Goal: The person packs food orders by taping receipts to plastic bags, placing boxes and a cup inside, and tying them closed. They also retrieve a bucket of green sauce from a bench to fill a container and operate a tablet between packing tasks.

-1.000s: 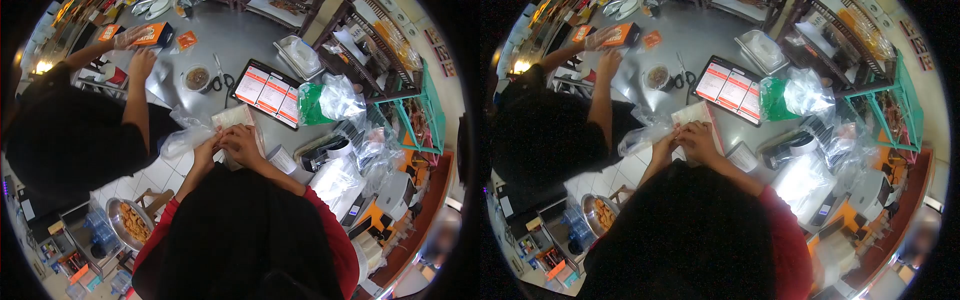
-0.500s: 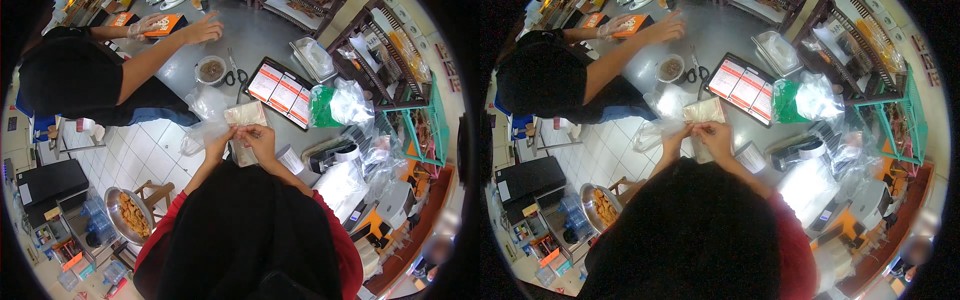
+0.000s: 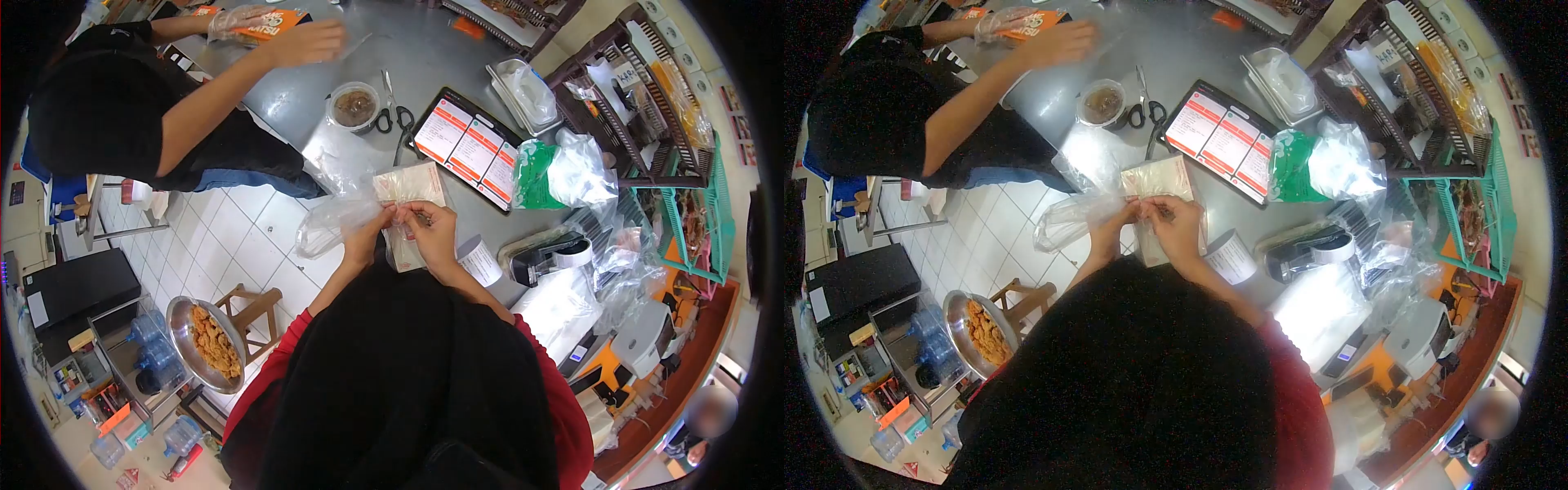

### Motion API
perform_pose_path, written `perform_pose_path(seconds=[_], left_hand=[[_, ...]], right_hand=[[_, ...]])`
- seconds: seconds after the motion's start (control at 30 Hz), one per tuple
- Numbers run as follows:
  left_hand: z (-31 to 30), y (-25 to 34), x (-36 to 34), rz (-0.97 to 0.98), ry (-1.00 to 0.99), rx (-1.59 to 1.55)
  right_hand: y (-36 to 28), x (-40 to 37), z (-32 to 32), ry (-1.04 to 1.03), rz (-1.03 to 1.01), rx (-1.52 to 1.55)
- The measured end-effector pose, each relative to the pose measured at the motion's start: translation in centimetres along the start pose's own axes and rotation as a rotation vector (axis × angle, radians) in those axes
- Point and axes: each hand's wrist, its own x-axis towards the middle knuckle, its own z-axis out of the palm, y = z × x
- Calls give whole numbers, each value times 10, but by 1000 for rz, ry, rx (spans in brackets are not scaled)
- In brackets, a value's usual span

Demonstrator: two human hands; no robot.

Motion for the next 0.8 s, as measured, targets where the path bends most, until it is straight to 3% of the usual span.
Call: perform_pose_path(seconds=[0.17, 0.3, 0.37, 0.4, 0.5, 0.57, 0.6, 0.67, 0.77, 0.8], left_hand=[[5, 1, -2, -7, 33, -25], [8, 5, -5, -15, 28, 20], [3, 9, -2, 42, -71, 235], [0, 13, -1, 70, -123, 342], [7, 44, 12, 282, -361, 1630], [-29, 5, 24, 212, -378, 822], [-41, -8, 27, 154, -404, 435], [-58, -14, 39, -167, -393, -64], [-44, 18, 32, 524, -523, 747], [-48, -2, 39, 390, -457, 584]], right_hand=[[3, 0, 0, 9, -68, -67], [-1, 2, 1, 7, 32, -14], [-12, 3, 2, 31, 174, 50], [-13, 4, 2, 24, 87, -33], [-18, 13, -5, -70, -110, -297], [-20, 19, -17, -242, -136, -490], [-19, 22, -21, -194, -219, -574], [-15, 27, -27, -86, -383, -749], [7, 32, -17, 139, -494, -682], [-13, 25, -22, 37, -389, -695]])
